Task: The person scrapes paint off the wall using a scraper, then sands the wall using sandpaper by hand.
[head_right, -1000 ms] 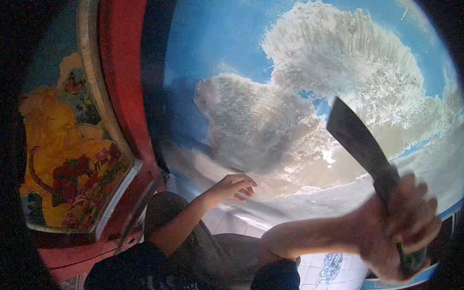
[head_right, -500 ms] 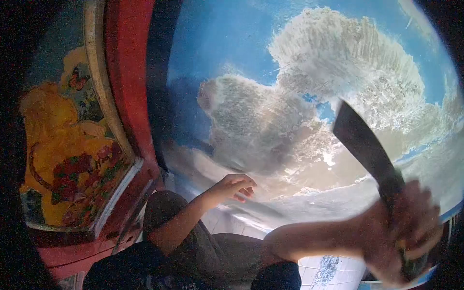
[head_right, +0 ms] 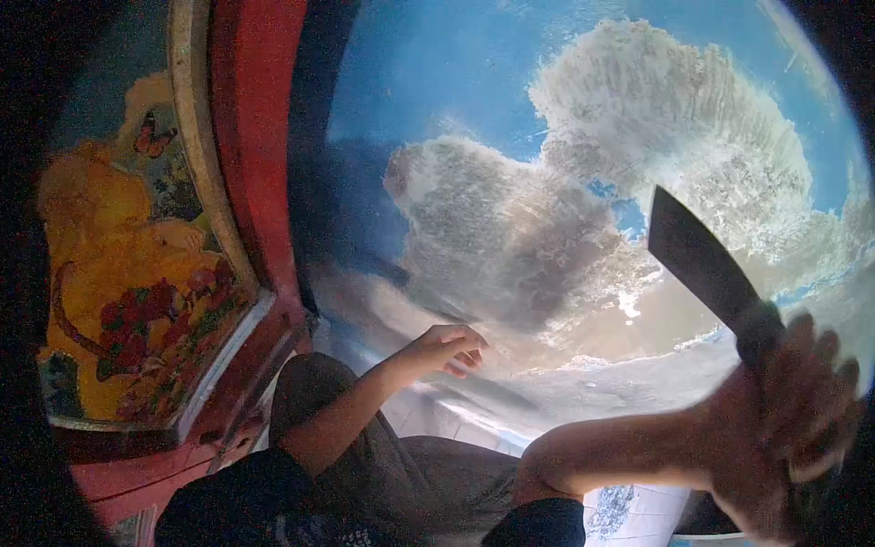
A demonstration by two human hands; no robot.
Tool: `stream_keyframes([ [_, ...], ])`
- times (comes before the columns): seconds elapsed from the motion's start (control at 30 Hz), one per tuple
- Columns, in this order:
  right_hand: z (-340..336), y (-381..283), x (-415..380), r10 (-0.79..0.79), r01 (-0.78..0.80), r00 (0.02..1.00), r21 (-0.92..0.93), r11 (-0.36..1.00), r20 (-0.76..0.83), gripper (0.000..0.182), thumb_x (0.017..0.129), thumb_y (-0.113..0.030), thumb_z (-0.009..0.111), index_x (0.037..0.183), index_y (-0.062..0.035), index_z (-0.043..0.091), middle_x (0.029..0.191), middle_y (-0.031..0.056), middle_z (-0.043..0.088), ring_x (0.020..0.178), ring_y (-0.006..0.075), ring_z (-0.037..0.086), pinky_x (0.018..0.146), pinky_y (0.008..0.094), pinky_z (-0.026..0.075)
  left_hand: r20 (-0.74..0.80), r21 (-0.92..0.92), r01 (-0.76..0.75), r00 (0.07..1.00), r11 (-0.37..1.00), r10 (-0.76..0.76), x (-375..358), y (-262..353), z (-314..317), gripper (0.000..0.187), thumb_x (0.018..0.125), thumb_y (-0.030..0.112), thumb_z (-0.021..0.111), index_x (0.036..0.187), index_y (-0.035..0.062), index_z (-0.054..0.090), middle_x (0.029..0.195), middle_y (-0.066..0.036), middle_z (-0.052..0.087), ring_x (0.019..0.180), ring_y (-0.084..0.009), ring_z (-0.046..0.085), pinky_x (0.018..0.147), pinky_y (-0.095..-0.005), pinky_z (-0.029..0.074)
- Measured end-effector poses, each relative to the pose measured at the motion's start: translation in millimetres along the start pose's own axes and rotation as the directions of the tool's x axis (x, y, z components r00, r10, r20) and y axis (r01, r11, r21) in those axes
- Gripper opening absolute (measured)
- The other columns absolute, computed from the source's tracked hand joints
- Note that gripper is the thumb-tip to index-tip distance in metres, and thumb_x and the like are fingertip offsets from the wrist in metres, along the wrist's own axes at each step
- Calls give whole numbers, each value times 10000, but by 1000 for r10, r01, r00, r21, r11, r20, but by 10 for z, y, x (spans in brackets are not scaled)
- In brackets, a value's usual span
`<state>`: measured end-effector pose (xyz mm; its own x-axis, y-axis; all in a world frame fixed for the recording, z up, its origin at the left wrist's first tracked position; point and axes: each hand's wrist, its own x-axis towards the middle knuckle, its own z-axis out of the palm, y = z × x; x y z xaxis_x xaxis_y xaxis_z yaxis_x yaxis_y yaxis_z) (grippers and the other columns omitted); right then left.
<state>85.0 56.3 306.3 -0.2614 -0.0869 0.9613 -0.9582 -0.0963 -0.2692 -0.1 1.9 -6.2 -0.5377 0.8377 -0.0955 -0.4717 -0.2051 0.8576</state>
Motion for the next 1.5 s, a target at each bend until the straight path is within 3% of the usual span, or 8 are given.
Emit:
stream_keyframes([
  [0.13, -235, 118, 259, 187, -68, 902, -299, 952, 390, 523, 859, -518, 248, 578, -113, 422, 450, -8, 363, 381, 90, 331, 351, 229, 280, -28, 8, 13, 1000, 1000, -13, -15, 52, 11, 351, 866, 365, 492, 1034, 61, 544, 889, -64, 589, 880, -159, 579, 756, -322, 487],
  [0.5, 89, -67, 275, 19, -1, 994, -155, 988, 111, 564, 838, -550, 267, 566, -78, 413, 449, 26, 359, 348, 133, 297, 349, 273, 267, -14, 7, -15, 1000, 1000, 15, -61, 78, 13, 351, 871, 376, 480, 1019, 65, 549, 902, -68, 590, 885, -158, 580, 760, -324, 487],
  [0.63, -139, 143, 359, 213, -134, 875, -205, 970, 435, 527, 844, -539, 273, 553, -113, 381, 438, 3, 333, 356, 115, 302, 353, 253, 266, -28, 30, -20, 999, 999, 21, -72, 91, 16, 343, 871, 369, 479, 1019, 67, 551, 903, -65, 590, 888, -156, 579, 757, -322, 488],
  [0.73, -149, -58, 298, 69, -71, 967, 2, 997, 244, 578, 845, -555, 238, 568, -75, 404, 442, 30, 331, 360, 135, 310, 357, 263, 261, -9, 4, -19, 1000, 1000, 20, -74, 105, 27, 337, 870, 362, 480, 1019, 69, 552, 906, -65, 590, 888, -158, 579, 757, -321, 488],
  [0.8, -985, -66, 236, 361, -350, 932, -158, 923, 40, 417, 777, -448, 371, 575, -83, 373, 506, 32, 304, 460, 147, 302, 491, 303, 269, -40, 26, 23, 999, 999, -21, -80, 123, 35, 332, 868, 359, 482, 1016, 71, 553, 903, -65, 590, 886, -159, 579, 757, -321, 487],
  [1.07, -110, 220, 271, 219, -141, 899, -222, 965, 380, 537, 833, -570, 287, 565, -116, 387, 448, 20, 353, 366, 117, 318, 368, 270, 277, -35, 13, 6, 999, 1000, -5, -54, 63, 3, 353, 863, 383, 487, 1012, 70, 555, 899, -67, 591, 885, -161, 580, 754, -325, 491],
  [1.23, -20, -28, 258, 12, 10, 991, -158, 987, 137, 578, 856, -552, 241, 610, -66, 434, 470, 57, 361, 368, 151, 337, 362, 274, 290, -2, -8, -11, 1000, 1000, 11, -54, 61, 25, 345, 862, 382, 494, 1008, 77, 558, 896, -68, 593, 887, -161, 580, 754, -329, 491],
  [1.5, -96, 19, 225, 406, -313, 848, -296, 902, 341, 421, 823, -438, 370, 667, -63, 479, 615, 110, 459, 599, 210, 478, 655, 333, 375, -21, 0, -12, 1000, 1000, 12, -81, 105, 26, 335, 856, 381, 488, 1003, 92, 571, 905, -45, 596, 859, -138, 583, 741, -301, 479],
])
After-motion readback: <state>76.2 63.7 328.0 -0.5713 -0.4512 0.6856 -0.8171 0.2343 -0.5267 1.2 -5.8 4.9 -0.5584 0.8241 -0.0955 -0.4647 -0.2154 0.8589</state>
